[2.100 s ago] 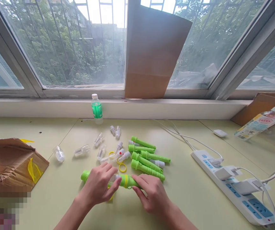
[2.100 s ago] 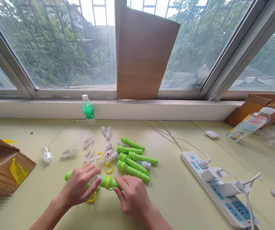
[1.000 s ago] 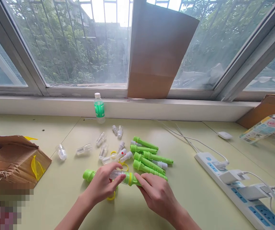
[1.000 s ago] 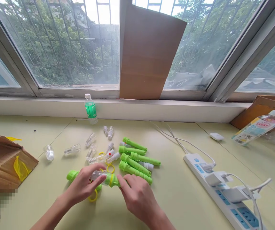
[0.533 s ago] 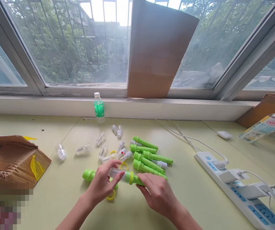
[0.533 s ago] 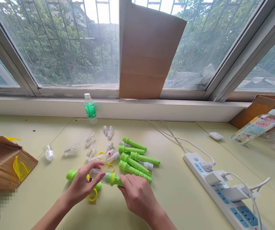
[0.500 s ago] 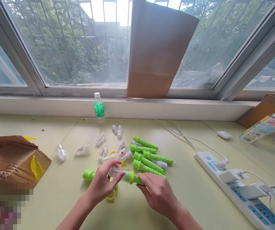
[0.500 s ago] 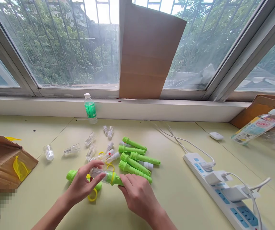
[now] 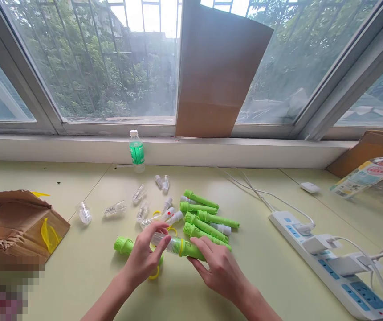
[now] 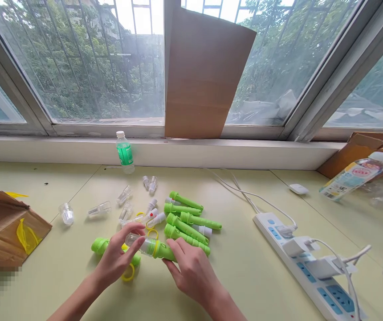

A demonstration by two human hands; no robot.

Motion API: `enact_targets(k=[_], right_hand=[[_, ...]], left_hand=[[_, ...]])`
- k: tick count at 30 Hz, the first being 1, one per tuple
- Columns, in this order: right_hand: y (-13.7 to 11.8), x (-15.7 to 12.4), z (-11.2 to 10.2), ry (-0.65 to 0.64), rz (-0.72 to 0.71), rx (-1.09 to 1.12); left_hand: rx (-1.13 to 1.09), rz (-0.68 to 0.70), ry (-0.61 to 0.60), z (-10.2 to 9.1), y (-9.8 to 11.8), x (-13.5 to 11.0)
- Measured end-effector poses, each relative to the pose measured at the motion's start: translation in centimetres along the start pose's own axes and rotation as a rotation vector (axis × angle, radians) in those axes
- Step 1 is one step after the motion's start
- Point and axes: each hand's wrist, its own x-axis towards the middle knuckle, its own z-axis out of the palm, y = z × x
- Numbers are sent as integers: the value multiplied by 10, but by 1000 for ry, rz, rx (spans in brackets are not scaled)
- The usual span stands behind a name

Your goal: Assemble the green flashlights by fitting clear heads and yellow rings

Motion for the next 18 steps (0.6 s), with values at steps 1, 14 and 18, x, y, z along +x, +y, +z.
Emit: enact_targets(k=[1,14,18], right_hand=[[0,0,0,3,-1,-1],[1,4,-3,35,-38,-18],[1,3,-1,32,-47,-43]], left_hand=[[-1,1,2,1,-1,0],[-79,-30,45,0,2,2],[-93,-35,53,-2,1,2]])
